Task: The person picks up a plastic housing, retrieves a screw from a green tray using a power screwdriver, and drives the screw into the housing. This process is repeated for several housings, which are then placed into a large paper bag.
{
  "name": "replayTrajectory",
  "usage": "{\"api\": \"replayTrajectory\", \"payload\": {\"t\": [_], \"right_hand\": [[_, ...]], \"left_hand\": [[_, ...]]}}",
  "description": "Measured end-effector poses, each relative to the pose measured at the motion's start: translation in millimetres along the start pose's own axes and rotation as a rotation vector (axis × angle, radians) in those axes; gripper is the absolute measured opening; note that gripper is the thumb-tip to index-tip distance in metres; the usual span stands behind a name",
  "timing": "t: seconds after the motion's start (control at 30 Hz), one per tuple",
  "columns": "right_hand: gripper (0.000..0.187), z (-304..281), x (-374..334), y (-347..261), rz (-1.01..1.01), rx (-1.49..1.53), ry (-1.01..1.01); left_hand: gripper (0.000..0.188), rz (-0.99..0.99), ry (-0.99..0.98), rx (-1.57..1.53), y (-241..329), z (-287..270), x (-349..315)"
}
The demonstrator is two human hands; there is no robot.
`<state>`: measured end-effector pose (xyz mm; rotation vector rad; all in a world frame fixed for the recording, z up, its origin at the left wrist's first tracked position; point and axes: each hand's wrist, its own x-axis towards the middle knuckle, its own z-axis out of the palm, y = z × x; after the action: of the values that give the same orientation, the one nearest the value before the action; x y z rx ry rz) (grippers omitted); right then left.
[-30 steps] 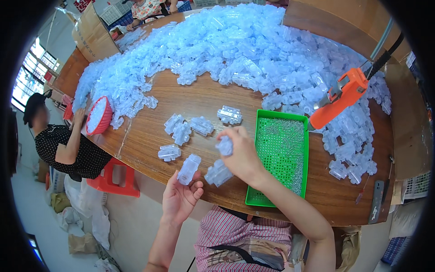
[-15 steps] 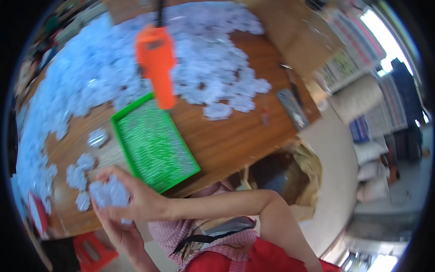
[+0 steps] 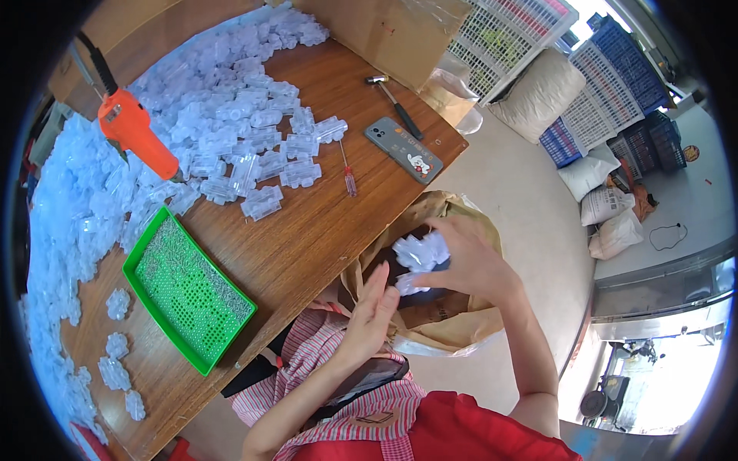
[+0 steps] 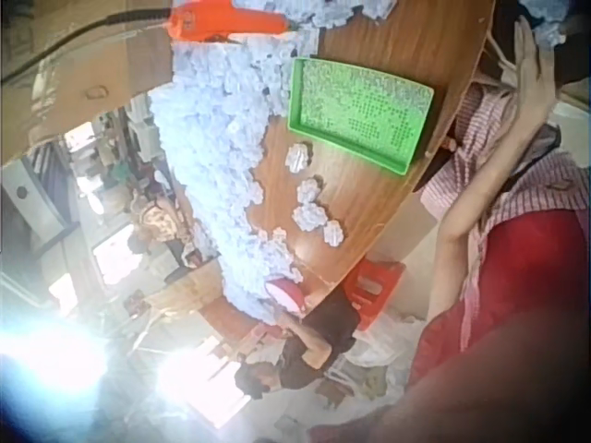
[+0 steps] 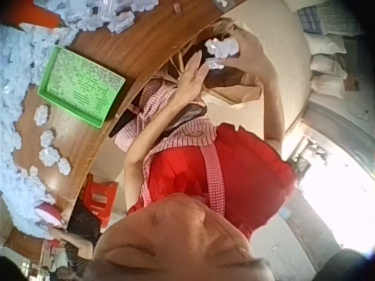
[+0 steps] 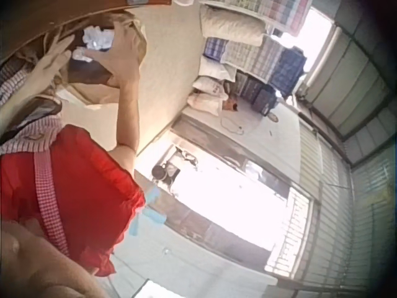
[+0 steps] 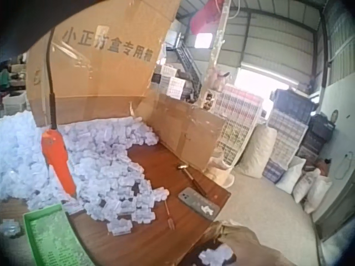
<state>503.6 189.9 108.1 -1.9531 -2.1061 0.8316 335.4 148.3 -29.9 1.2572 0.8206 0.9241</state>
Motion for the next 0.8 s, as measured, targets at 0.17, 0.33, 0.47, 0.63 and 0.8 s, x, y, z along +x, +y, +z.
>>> {"api": "replayTrajectory", "payload": {"t": [0.17,0.33,0.47,0.63,0.8], "right_hand": [[0.056,3,9,-42,-0.287,-0.019,0.297],[0.033,32,21,-151,-1.175,0.542,0.105],[0.055,15,6,-231,-1.318,0.623,-0.299],[0.043,73,-11,-279,-1.461,1.000,-0.152],[0.035,77,3,-280,-1.713,0.717,-0.018]], "left_hand": [[0.048,-0.196,0.013,-0.239,9,-36,-35],[0.041,0.045,0.124,0.343,94,-129,-90],[0.040,-0.102,0.274,0.437,142,-182,-135],[0.032,-0.255,0.880,0.918,160,-254,-201],[0.038,-0.274,0.923,1.343,153,-327,-200]]}}
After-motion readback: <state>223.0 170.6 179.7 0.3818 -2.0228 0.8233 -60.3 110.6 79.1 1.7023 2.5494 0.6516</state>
